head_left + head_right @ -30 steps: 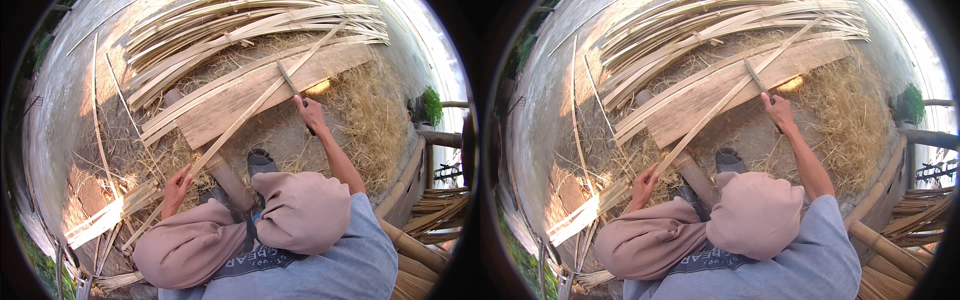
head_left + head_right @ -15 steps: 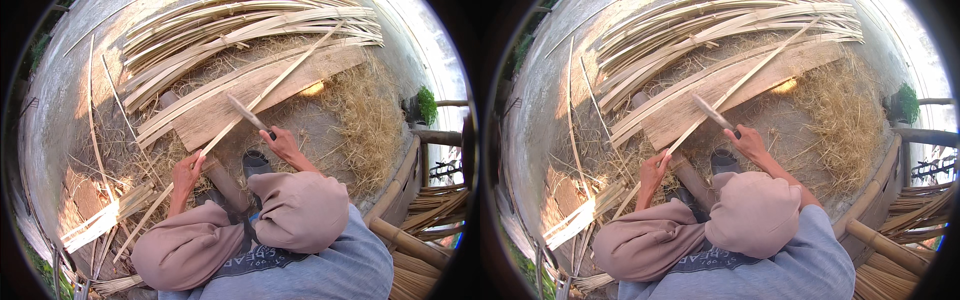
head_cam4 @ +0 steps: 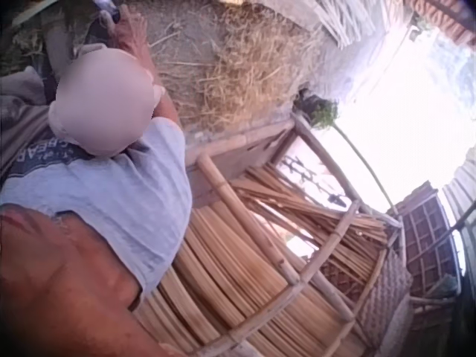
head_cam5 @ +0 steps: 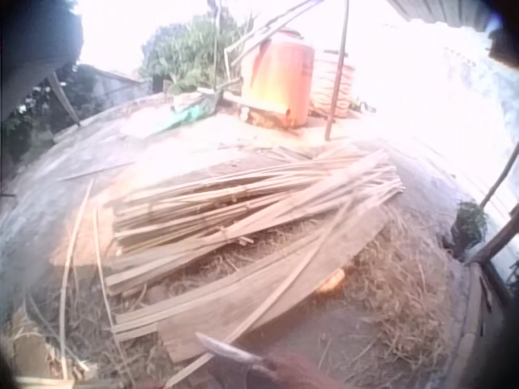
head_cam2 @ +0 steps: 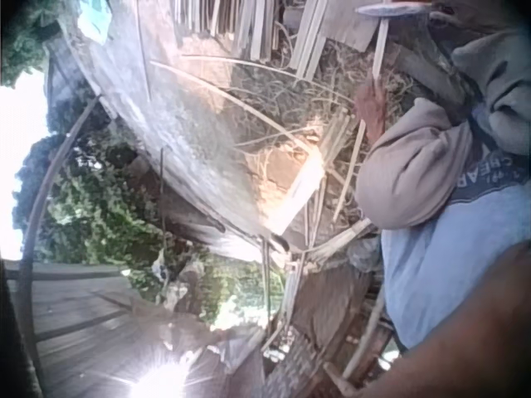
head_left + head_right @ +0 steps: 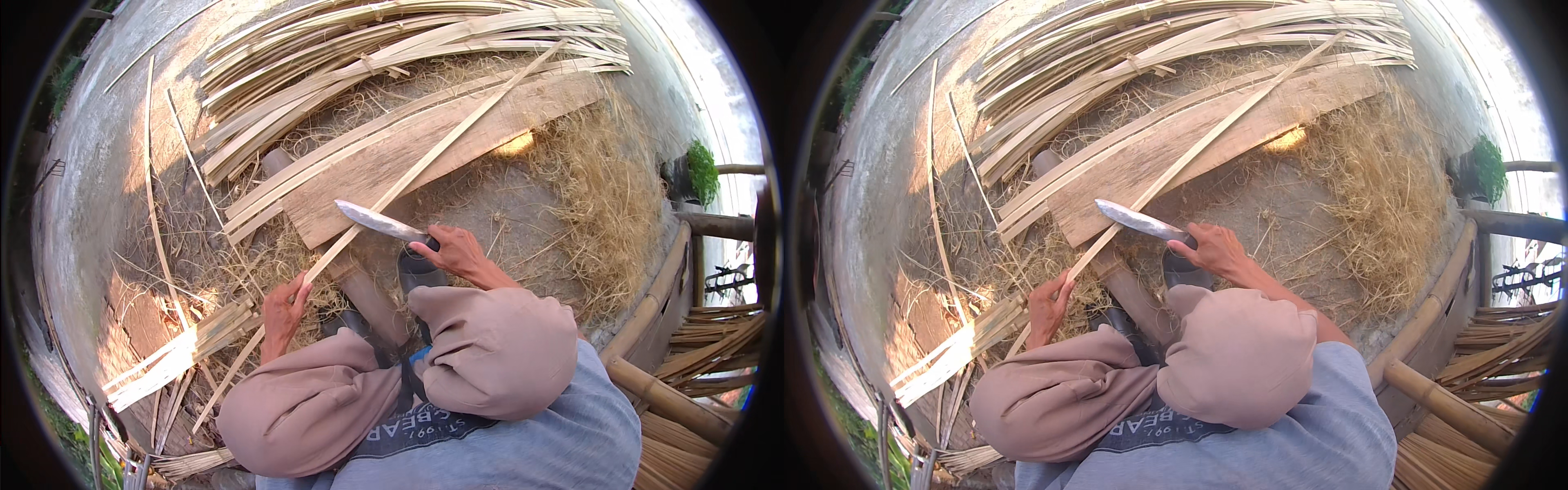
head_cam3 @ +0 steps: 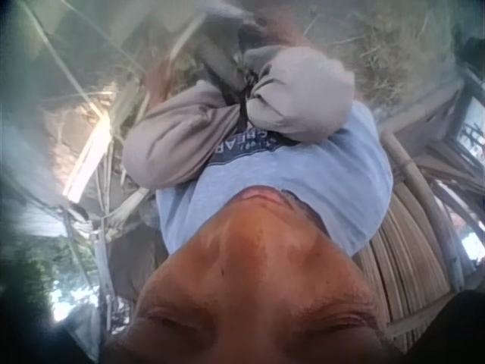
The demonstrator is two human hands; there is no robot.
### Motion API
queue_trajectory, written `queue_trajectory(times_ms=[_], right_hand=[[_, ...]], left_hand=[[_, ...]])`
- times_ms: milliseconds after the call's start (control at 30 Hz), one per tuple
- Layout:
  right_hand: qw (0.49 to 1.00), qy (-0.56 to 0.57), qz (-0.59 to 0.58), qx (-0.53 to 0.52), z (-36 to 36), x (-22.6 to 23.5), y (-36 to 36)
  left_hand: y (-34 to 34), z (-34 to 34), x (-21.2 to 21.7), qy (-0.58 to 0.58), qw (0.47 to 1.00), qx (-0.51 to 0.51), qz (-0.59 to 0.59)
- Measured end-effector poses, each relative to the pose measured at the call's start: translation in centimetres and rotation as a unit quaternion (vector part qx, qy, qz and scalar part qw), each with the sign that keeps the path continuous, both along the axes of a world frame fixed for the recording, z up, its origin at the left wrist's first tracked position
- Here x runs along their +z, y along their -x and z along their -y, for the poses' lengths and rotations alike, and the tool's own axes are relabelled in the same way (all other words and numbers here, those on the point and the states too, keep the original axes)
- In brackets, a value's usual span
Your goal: The person sits cross-legged on the ground and uses a knife to split long bamboo strips into thinner pieces. They repeatedly position the strip on a wooden board, strike it with the knife, and separate the resulting slats.
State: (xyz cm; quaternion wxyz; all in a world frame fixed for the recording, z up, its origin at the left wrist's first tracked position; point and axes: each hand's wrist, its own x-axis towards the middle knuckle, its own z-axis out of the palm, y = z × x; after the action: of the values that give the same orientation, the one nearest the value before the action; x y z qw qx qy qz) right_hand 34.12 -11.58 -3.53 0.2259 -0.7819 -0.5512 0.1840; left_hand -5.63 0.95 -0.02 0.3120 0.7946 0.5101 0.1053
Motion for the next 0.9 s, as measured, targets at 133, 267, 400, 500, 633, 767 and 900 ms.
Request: queue_trajectory(times_ms=[133,267,400,500,633,767,900], right_hand=[[0.966,0.065,-0.030,-0.250,-0.8,0.1,-11.5],[0.960,0.002,0.024,-0.280,-1.7,-0.3,-18.3],[0.973,0.034,-0.122,-0.191,-3.3,0.3,-5.4],[0.996,0.050,-0.075,-0.026,-0.5,0.6,4.1],[0.999,0.018,-0.034,-0.004,1.6,1.7,4.2],[0.992,0.048,0.001,-0.115,-0.9,1.8,-7.0],[0.964,0.040,-0.007,-0.262,-2.1,0.7,-14.3]], left_hand=[[8.6,0.4,-0.8,0.037,0.999,0.008,-0.005],[5.9,0.3,0.4,-0.062,0.994,-0.069,-0.062],[-3.7,0.8,-1.3,-0.068,0.995,-0.048,0.053],[-5.1,-0.3,-2.0,-0.065,0.996,-0.047,-0.034],[-4.2,-1.4,-1.0,0.062,0.997,-0.034,0.021],[-5.1,-1.4,0.0,0.090,0.995,-0.033,0.025],[-4.9,-1.8,0.5,0.051,0.997,-0.043,0.030]])
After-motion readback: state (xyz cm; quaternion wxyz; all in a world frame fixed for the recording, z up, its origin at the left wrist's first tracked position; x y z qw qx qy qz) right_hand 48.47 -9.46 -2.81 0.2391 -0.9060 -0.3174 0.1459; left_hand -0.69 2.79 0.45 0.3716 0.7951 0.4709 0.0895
